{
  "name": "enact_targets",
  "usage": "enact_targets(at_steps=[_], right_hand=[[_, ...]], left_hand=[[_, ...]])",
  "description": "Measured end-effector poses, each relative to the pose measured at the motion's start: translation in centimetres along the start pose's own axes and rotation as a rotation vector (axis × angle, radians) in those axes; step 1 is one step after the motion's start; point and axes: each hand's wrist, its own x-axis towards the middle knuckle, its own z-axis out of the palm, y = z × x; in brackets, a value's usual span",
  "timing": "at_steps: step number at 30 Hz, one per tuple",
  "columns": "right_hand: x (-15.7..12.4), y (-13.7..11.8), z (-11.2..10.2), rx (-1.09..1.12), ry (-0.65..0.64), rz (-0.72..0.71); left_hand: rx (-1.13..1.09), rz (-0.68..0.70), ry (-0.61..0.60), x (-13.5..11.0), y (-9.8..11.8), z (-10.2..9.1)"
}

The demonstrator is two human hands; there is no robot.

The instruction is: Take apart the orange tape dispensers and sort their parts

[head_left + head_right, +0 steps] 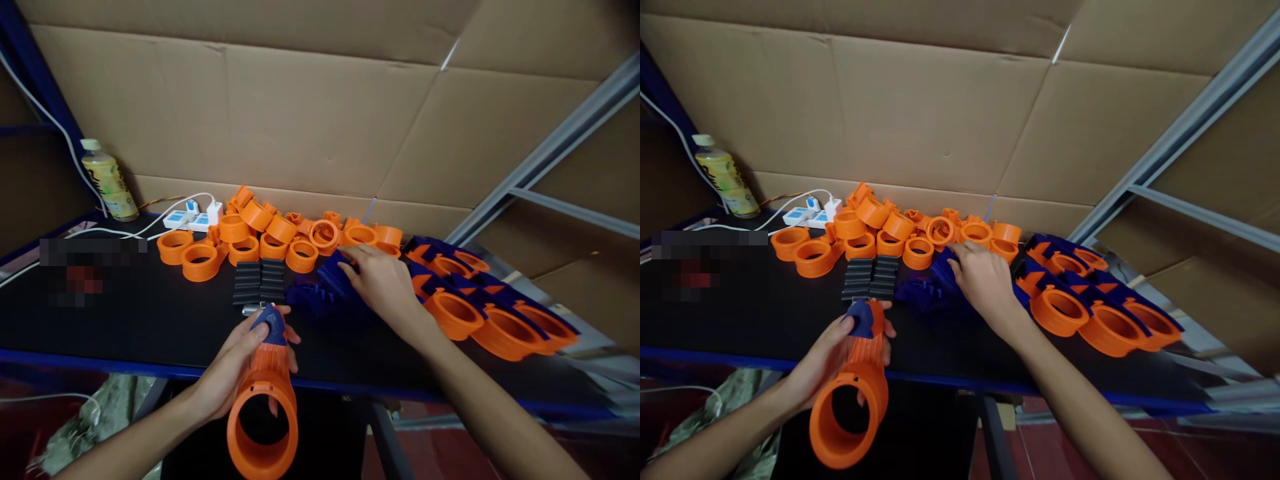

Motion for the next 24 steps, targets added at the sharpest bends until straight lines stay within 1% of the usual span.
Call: enact_targets(at_steps=[4, 6, 8, 9, 10, 12, 14, 15, 17, 19, 21, 24], right_hand=[[-0.4, -0.3, 0.0, -0.032, 0.041, 0.001], [-0.8, -0.5, -0.5, -0.03, 0.082, 0.016], [-1.4, -0.9, -1.6, 0.038, 0.145, 0.005], [-1.8, -1.3, -2.4, 0.112, 0.175, -0.034], [-2.3, -1.9, -3.1, 0.205, 0.192, -0.106], [-3.5, -3.4, -4.6, 0.387, 0.185, -0.315], [-4.9, -5.1, -5.7, 0.459, 0.163, -0.49], [-5.5, -6.0, -5.9, 0.448, 0.168, -0.536], [-6.6, -7.3, -5.8, 0.387, 0.217, -0.566], [-7.3, -8.1, -5.1, 0.322, 0.275, -0.577], [-7.6, -8.3, -4.4, 0.275, 0.332, -0.604], [-7.7, -8.3, -3.8, 0.254, 0.4, -0.62]], left_hand=[[-0.101, -0.027, -0.018, 0.2, 0.5, 0.4], [-0.148, -0.054, 0.001, 0.3, 0.7, 0.6], [-0.155, -0.069, 0.051, 0.3, 0.8, 0.7], [-0.146, -0.075, 0.074, 0.3, 0.8, 0.7], [-0.132, -0.086, 0.09, 0.2, 0.7, 0.7], [-0.108, -0.121, 0.105, 0.0, 0.4, 0.6], [-0.089, -0.155, 0.12, -0.1, 0.2, 0.6], [-0.083, -0.16, 0.136, -0.2, 0.1, 0.6], [-0.069, -0.133, 0.167, -0.3, -0.1, 0.8], [-0.047, -0.078, 0.185, -0.4, -0.4, 1.1], [-0.017, -0.023, 0.206, -0.5, -0.6, 1.6], [0.027, -0.01, 0.23, -1.0, -0.7, 2.3]])
